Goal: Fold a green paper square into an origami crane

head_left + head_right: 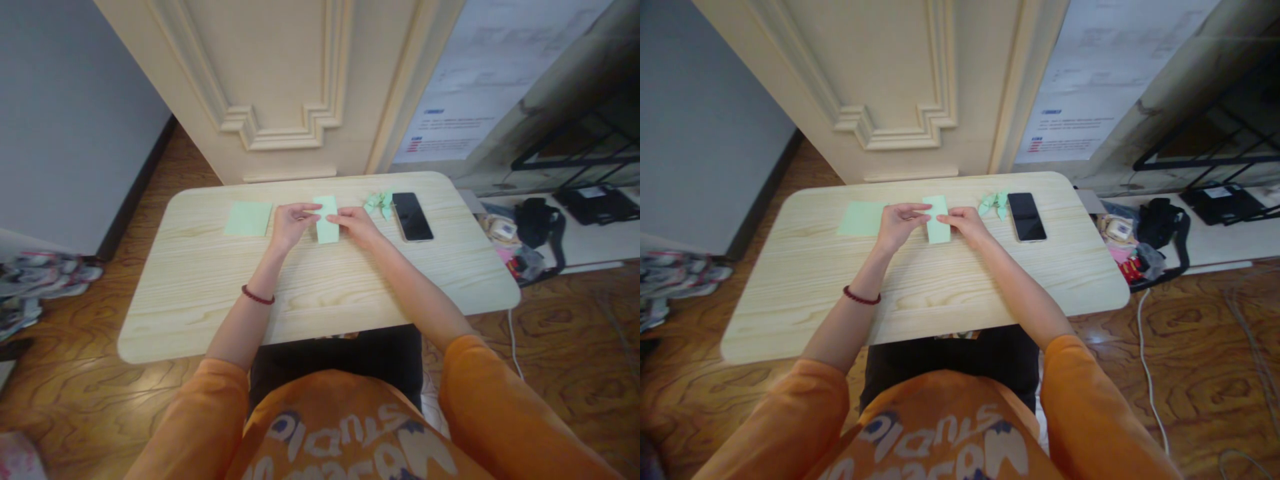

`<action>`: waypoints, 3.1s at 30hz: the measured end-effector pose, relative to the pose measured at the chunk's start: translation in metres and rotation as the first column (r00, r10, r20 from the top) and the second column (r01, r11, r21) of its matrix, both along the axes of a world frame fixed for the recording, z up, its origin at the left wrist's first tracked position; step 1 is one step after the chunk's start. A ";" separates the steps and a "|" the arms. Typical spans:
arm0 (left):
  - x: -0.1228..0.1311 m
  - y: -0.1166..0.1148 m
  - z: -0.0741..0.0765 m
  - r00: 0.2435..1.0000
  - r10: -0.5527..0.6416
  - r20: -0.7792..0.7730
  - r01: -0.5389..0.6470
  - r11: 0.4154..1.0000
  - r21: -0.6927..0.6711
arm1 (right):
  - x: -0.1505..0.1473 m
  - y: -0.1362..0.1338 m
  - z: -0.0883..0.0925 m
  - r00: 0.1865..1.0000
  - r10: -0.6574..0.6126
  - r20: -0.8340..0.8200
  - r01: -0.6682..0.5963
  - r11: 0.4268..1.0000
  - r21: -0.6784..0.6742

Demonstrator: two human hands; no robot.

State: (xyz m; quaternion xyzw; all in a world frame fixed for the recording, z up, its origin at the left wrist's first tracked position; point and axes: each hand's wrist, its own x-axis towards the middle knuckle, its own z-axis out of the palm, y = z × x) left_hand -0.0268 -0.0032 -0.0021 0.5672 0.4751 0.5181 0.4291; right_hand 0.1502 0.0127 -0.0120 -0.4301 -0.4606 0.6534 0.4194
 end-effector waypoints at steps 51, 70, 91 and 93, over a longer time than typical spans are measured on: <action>0.014 -0.008 0.005 0.993 0.035 0.108 -0.017 0.986 -0.167 | -0.003 0.000 0.001 0.978 -0.112 -0.173 0.110 0.994 -0.020; 0.015 -0.010 0.003 0.993 0.031 0.116 -0.009 0.983 -0.184 | -0.002 0.001 0.000 0.979 -0.117 -0.167 0.112 0.993 -0.042; 0.013 -0.006 0.000 0.964 0.145 0.223 -0.081 0.958 -0.276 | -0.003 0.001 -0.005 0.990 -0.114 -0.079 0.118 0.991 0.054; 0.012 -0.003 -0.001 0.944 0.193 0.268 -0.110 0.948 -0.297 | -0.004 0.002 -0.007 0.994 -0.099 -0.056 0.103 0.991 0.080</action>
